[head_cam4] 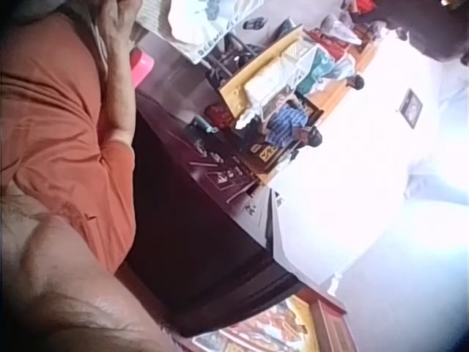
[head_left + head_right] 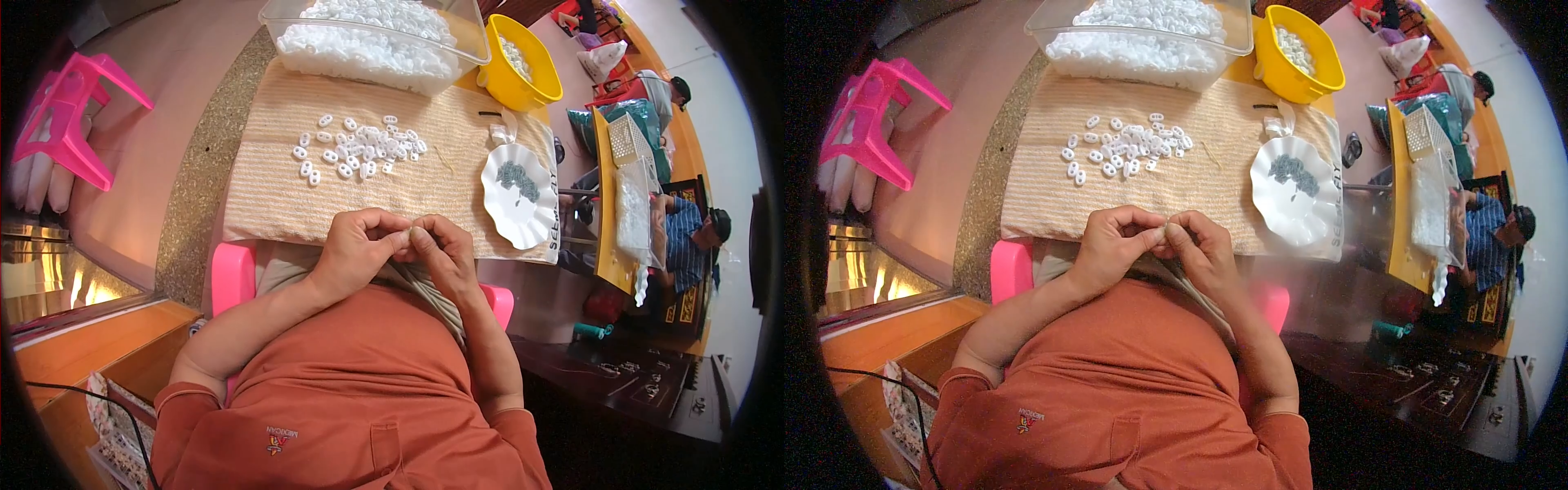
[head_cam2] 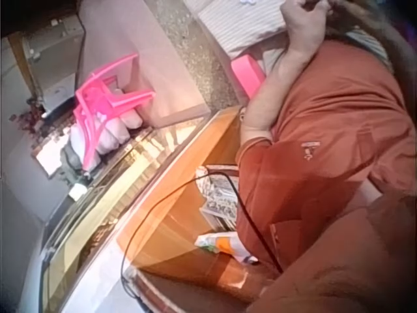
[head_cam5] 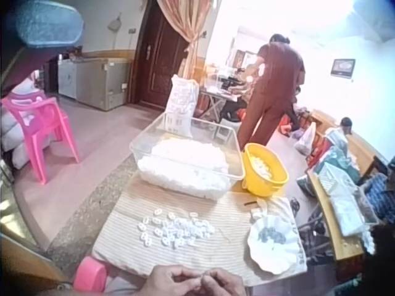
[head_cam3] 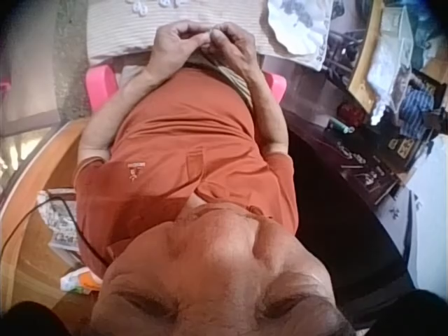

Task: The person is threading small white plastic parts onto a thin wire or string at a workstation.

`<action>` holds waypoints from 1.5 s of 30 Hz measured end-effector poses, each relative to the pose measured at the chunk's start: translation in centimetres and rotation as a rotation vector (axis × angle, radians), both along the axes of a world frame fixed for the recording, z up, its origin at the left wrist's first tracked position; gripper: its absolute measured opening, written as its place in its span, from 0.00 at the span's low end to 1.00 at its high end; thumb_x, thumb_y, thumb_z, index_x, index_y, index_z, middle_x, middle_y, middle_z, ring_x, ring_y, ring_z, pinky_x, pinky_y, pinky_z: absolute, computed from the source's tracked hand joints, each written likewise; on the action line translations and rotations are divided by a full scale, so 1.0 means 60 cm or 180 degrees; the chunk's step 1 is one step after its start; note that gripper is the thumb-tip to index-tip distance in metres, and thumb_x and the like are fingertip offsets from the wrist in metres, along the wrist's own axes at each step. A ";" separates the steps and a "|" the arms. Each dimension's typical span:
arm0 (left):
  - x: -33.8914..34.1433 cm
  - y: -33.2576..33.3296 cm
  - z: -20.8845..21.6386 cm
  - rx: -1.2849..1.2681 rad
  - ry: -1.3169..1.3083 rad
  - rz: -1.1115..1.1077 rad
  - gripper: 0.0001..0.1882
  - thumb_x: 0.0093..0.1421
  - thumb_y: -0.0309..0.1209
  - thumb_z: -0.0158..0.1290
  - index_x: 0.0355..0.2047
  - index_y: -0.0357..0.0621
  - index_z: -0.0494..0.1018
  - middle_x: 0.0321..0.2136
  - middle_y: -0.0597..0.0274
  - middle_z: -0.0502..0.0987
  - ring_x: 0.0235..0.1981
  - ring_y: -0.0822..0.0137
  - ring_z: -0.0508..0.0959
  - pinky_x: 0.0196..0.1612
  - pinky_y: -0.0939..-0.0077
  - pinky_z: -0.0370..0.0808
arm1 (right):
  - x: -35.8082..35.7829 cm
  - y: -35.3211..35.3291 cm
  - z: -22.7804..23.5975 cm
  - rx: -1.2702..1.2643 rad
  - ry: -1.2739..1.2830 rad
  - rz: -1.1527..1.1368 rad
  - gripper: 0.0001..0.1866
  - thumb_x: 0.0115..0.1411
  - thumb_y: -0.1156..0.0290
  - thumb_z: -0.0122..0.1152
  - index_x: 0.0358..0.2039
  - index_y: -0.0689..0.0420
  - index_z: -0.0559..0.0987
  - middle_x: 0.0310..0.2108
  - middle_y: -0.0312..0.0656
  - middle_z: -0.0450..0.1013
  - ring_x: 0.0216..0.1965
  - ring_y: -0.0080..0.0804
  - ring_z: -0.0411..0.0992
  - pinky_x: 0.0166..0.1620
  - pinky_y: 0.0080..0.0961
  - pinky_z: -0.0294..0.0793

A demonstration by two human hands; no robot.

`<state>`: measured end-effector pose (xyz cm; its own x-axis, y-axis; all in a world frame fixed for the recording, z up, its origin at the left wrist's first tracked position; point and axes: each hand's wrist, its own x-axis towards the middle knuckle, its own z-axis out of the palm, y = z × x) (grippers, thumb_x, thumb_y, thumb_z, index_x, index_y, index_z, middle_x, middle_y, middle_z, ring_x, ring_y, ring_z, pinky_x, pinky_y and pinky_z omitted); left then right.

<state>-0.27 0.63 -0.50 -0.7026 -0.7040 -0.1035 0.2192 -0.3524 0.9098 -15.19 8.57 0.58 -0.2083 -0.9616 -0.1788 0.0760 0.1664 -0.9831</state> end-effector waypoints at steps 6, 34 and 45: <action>0.000 -0.001 0.006 -0.0056 0.0000 -0.0001 0.07 0.58 0.20 0.53 0.37 0.31 0.75 0.30 0.59 0.79 0.29 0.75 0.78 0.35 0.83 0.76 | -0.004 0.000 0.005 -0.0109 0.0471 0.0087 0.09 0.66 0.72 0.49 0.33 0.65 0.73 0.26 0.37 0.74 0.28 0.19 0.72 0.33 0.15 0.73; 0.006 -0.009 0.009 0.0905 0.0543 0.0205 0.08 0.59 0.21 0.53 0.39 0.34 0.73 0.31 0.59 0.78 0.32 0.71 0.79 0.37 0.80 0.79 | -0.021 -0.028 0.029 -0.0379 0.0132 -0.0069 0.09 0.64 0.71 0.53 0.36 0.66 0.76 0.24 0.35 0.71 0.24 0.17 0.68 0.29 0.16 0.69; 0.010 -0.015 0.017 0.1144 0.0786 0.0984 0.07 0.60 0.21 0.52 0.40 0.37 0.73 0.33 0.60 0.77 0.34 0.71 0.79 0.39 0.78 0.79 | -0.011 -0.138 0.008 -0.0861 0.3398 0.0404 0.13 0.50 0.78 0.60 0.39 0.57 0.78 0.29 0.42 0.74 0.28 0.37 0.74 0.30 0.28 0.72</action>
<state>0.34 -0.24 0.51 -0.5019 -0.8326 -0.2340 0.5544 -0.5174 0.6519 -15.82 0.27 1.05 -0.0274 -0.9671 0.2530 -0.8345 -0.1172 -0.5384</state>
